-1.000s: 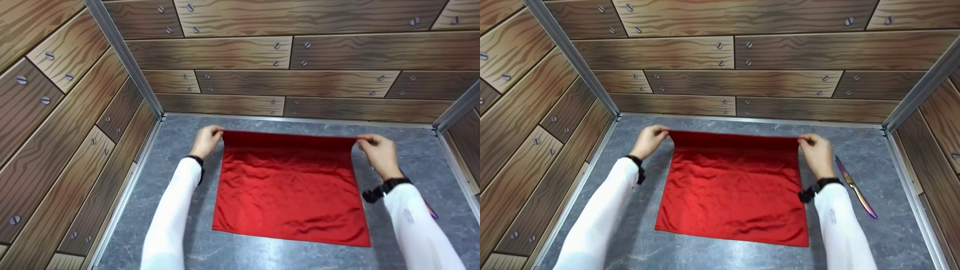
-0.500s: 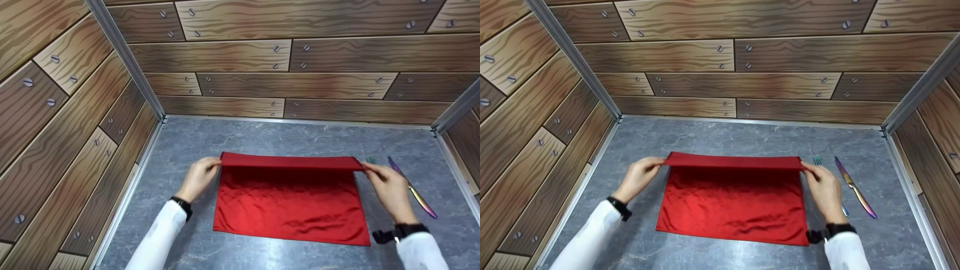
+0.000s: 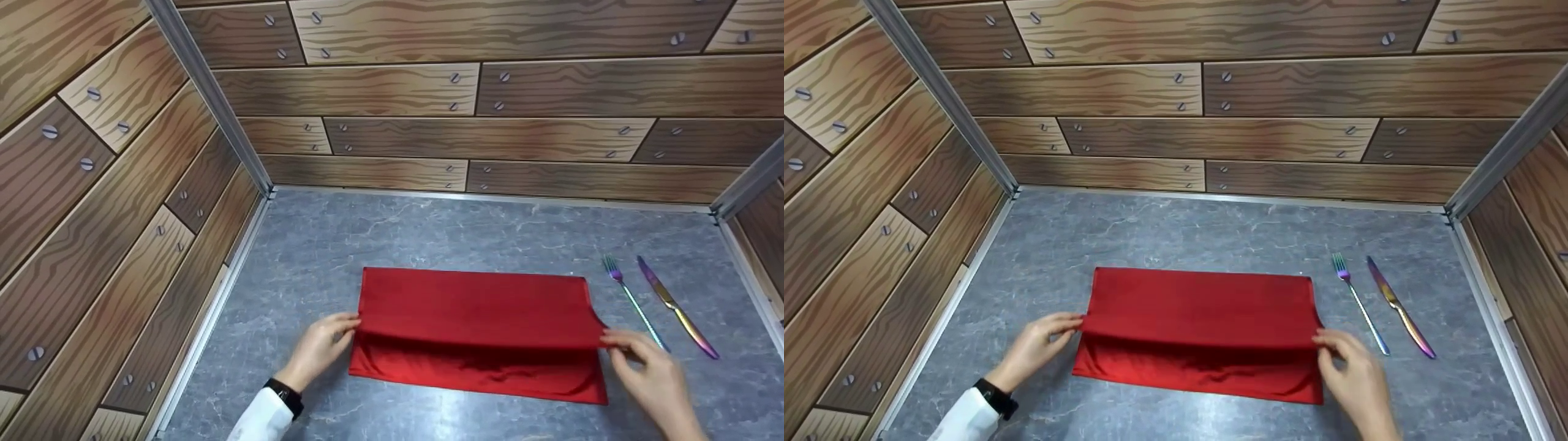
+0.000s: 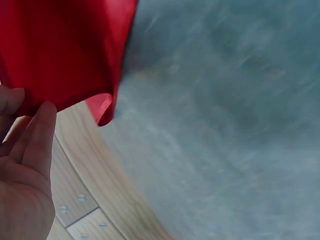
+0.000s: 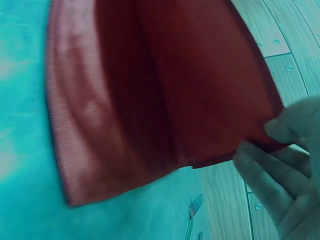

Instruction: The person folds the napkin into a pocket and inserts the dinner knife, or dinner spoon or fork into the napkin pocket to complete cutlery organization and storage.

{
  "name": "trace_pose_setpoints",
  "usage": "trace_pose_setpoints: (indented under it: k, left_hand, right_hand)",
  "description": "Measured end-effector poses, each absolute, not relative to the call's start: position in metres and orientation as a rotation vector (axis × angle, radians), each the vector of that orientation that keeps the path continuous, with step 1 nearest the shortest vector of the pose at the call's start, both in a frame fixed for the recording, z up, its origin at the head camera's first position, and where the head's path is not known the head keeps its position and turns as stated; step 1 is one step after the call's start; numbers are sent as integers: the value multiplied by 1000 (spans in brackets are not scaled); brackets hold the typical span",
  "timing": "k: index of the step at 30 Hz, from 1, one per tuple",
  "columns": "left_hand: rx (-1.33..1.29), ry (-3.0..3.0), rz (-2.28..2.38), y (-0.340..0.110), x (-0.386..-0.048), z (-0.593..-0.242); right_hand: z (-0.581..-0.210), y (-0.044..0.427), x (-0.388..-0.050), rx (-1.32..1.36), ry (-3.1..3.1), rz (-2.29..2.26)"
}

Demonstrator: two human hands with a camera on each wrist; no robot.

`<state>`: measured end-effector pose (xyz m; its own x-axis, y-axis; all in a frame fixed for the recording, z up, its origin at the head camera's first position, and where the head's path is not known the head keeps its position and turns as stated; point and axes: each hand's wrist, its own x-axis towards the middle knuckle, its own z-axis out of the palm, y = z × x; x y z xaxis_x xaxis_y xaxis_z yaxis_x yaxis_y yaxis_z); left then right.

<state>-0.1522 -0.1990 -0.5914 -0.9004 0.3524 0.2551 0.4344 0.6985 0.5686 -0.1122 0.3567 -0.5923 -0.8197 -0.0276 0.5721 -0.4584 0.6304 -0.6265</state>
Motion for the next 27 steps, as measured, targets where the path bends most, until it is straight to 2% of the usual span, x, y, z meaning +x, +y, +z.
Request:
trace_pose_setpoints:
  k: [7, 13, 20, 27]
  left_hand:
    - [-735, -2844, -943, -205, -136, -606]
    - [-744, -2961, -853, -208, -124, -618]
    - [-847, -2954, -729, -205, -121, -627]
    - [-978, -2865, -612, -206, -121, -633]
  right_hand:
    - [-620, 353, -84, 358, -2471, 1067]
    - [-638, 353, -75, 314, -2676, 933]
    - [-641, 353, -73, 389, -2742, 792]
    - [-638, 352, -66, 355, -2982, 654]
